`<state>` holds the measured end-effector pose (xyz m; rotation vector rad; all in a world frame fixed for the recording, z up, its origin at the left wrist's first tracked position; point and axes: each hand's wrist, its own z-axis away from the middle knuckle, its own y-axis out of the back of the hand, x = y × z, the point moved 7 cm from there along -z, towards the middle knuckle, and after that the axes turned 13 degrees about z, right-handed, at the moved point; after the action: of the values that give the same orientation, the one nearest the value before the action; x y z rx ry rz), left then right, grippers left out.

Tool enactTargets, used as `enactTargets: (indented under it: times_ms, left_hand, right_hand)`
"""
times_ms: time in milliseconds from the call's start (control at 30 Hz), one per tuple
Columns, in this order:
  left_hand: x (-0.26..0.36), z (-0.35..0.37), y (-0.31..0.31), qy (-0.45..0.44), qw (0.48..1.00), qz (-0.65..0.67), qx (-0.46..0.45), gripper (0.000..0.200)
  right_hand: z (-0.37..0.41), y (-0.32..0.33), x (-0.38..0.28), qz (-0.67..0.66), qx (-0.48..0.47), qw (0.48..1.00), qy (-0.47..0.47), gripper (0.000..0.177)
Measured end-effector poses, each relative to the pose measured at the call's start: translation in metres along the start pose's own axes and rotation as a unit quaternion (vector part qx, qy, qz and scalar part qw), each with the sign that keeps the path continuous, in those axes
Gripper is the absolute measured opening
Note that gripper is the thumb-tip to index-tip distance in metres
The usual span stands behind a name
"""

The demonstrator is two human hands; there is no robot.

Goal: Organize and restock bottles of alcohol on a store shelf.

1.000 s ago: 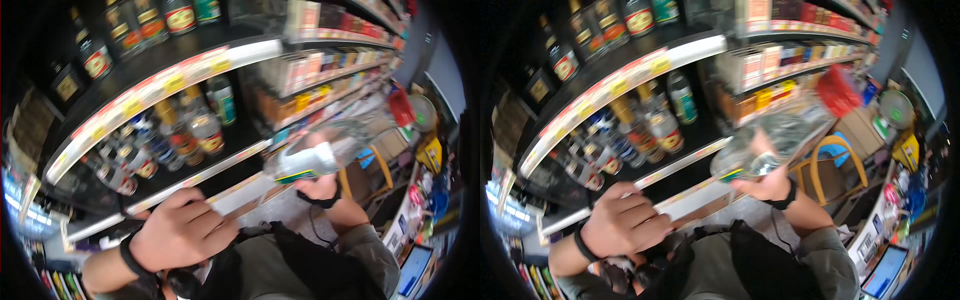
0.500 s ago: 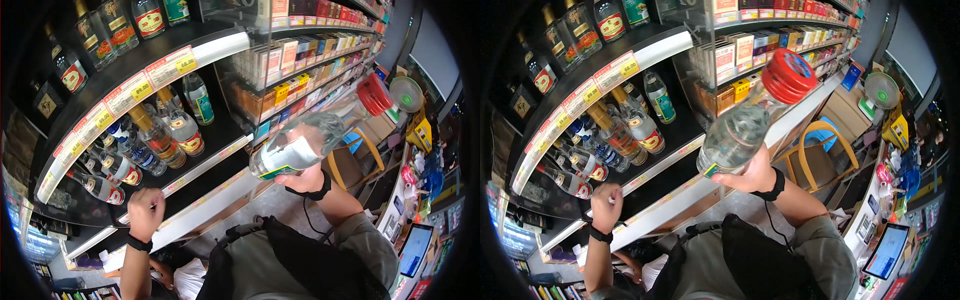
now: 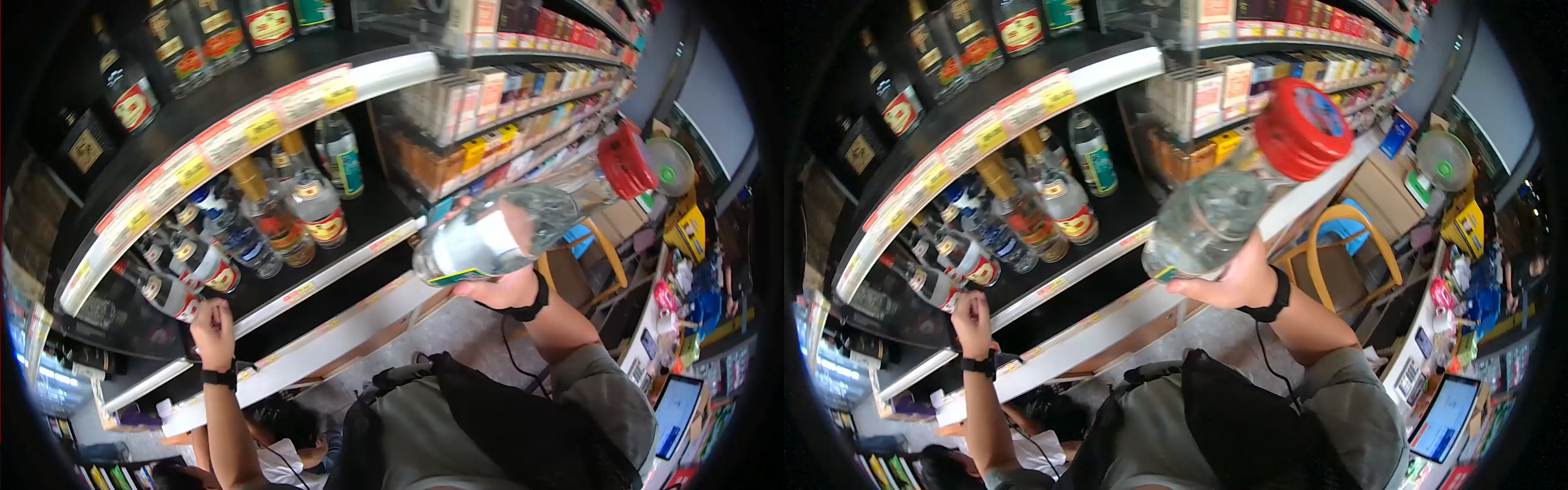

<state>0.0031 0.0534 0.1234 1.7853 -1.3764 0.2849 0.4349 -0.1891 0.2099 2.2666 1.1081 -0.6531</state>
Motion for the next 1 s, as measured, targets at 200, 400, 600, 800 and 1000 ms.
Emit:
enactTargets:
  times_ms: [200, 400, 600, 800, 1000]
  left_hand:
    - [-0.024, 0.004, -0.003, 0.013, 0.999, -0.017, 0.028, 0.007]
    - [-0.014, 0.002, -0.007, -0.015, 0.997, -0.061, 0.037, 0.004]
    - [-0.009, 0.007, -0.013, -0.066, 0.990, -0.116, 0.038, 0.008]
    - [-0.014, 0.006, -0.012, -0.019, 0.991, -0.126, 0.029, 0.007]
    - [-0.013, 0.006, -0.012, -0.024, 0.991, -0.129, 0.023, 0.006]
  right_hand:
    - [-0.036, 0.013, -0.013, -0.036, -0.056, 0.998, -0.007, 0.117]
    - [-0.137, 0.075, -0.086, 0.100, 0.028, 0.982, 0.159, 0.131]
    - [-0.200, 0.080, -0.136, 0.217, 0.086, 0.926, 0.297, 0.072]
    - [-0.251, 0.057, -0.147, 0.284, 0.071, 0.923, 0.250, 0.037]
    - [-0.289, 0.012, -0.133, 0.274, 0.016, 0.940, 0.203, 0.046]
